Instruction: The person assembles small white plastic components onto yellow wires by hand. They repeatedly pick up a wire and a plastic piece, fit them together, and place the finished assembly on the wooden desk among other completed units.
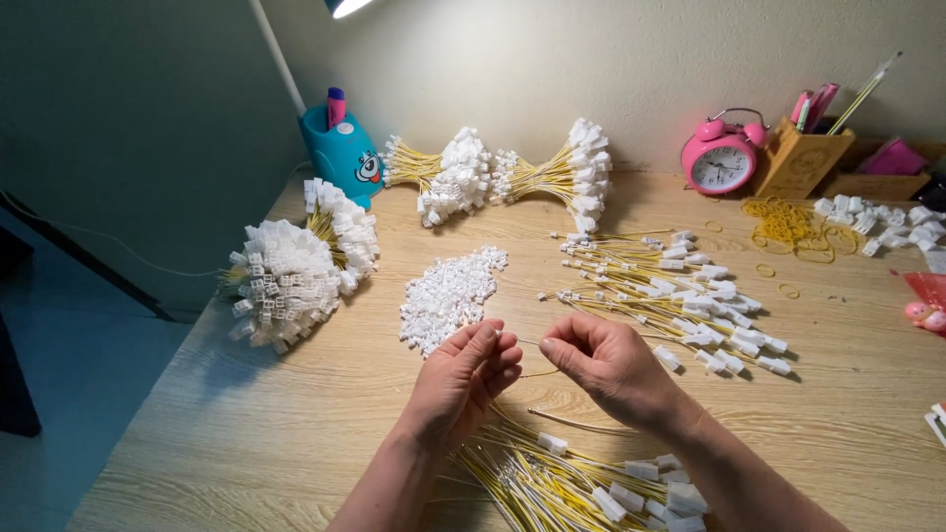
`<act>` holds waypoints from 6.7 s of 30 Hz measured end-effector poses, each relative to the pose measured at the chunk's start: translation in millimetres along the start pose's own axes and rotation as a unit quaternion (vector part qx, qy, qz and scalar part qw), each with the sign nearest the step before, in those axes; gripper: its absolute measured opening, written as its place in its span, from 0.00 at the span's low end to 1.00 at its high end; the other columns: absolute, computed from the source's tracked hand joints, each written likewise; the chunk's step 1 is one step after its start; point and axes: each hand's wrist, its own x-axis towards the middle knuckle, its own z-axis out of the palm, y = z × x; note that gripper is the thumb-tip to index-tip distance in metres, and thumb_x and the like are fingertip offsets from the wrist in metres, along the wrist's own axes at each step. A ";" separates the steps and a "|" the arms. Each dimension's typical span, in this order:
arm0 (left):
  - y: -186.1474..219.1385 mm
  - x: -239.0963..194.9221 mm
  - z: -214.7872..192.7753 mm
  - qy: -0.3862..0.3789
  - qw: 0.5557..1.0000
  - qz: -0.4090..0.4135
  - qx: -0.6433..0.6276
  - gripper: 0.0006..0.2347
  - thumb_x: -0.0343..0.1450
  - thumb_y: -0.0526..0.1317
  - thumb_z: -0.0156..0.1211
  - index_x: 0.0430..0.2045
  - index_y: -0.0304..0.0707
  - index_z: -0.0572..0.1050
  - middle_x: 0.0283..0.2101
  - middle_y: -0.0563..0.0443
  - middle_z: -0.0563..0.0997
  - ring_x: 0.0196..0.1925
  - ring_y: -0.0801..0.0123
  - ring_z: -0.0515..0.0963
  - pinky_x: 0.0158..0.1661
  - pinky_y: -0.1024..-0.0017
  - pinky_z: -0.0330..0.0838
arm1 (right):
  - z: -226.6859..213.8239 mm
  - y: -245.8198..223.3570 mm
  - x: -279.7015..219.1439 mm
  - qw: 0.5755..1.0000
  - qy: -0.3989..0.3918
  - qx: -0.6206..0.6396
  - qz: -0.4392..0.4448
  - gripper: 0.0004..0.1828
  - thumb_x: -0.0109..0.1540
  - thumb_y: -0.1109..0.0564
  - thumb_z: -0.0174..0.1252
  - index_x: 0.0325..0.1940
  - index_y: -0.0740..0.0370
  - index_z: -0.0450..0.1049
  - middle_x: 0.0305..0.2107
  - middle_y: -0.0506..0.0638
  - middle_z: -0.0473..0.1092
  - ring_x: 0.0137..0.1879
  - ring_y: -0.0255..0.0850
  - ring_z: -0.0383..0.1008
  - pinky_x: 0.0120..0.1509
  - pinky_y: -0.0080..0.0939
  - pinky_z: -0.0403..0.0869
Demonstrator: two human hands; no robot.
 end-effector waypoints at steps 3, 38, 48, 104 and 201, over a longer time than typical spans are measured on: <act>-4.0 1.3 -2.8 -0.006 1.000 -0.005 -0.005 0.09 0.69 0.35 0.58 0.39 0.29 0.73 0.34 0.41 0.80 0.32 0.64 0.81 0.35 0.70 0.78 | 2.4 -4.3 -1.8 1.000 0.004 -0.018 0.005 0.08 0.61 0.55 0.60 0.30 0.61 0.78 0.17 0.41 0.63 0.23 0.30 0.55 0.26 0.32 0.57; -14.5 3.7 -4.8 -0.002 0.996 -0.002 0.090 0.07 0.66 0.36 0.63 0.31 0.31 0.75 0.32 0.39 0.82 0.30 0.62 0.81 0.34 0.70 0.78 | -1.3 -25.1 -9.9 0.980 0.028 -0.194 0.039 0.10 0.58 0.49 0.58 0.23 0.51 0.76 0.15 0.38 0.67 0.24 0.31 0.62 0.31 0.34 0.63; -16.1 4.5 -8.2 -0.011 0.996 -0.010 0.084 0.09 0.65 0.37 0.63 0.33 0.32 0.75 0.34 0.39 0.82 0.31 0.63 0.81 0.35 0.69 0.78 | -2.1 -24.0 -8.4 0.984 0.023 -0.167 0.063 0.10 0.58 0.50 0.59 0.24 0.53 0.76 0.16 0.39 0.66 0.24 0.31 0.61 0.31 0.34 0.63; -23.1 8.1 -16.1 -0.037 0.998 -0.041 0.022 0.09 0.69 0.38 0.59 0.36 0.32 0.75 0.34 0.41 0.81 0.32 0.65 0.81 0.34 0.70 0.78 | -1.6 -11.9 -6.1 0.993 0.018 -0.111 0.030 0.12 0.59 0.51 0.62 0.22 0.55 0.74 0.16 0.38 0.61 0.24 0.30 0.57 0.30 0.33 0.59; -34.5 15.2 -11.5 0.029 0.999 0.029 -0.026 0.06 0.68 0.33 0.59 0.37 0.32 0.73 0.33 0.40 0.79 0.30 0.62 0.79 0.37 0.67 0.79 | 2.5 0.9 -6.1 0.943 0.047 -0.259 -0.206 0.05 0.57 0.42 0.61 0.33 0.37 0.80 0.28 0.32 0.69 0.48 0.32 0.65 0.58 0.45 0.49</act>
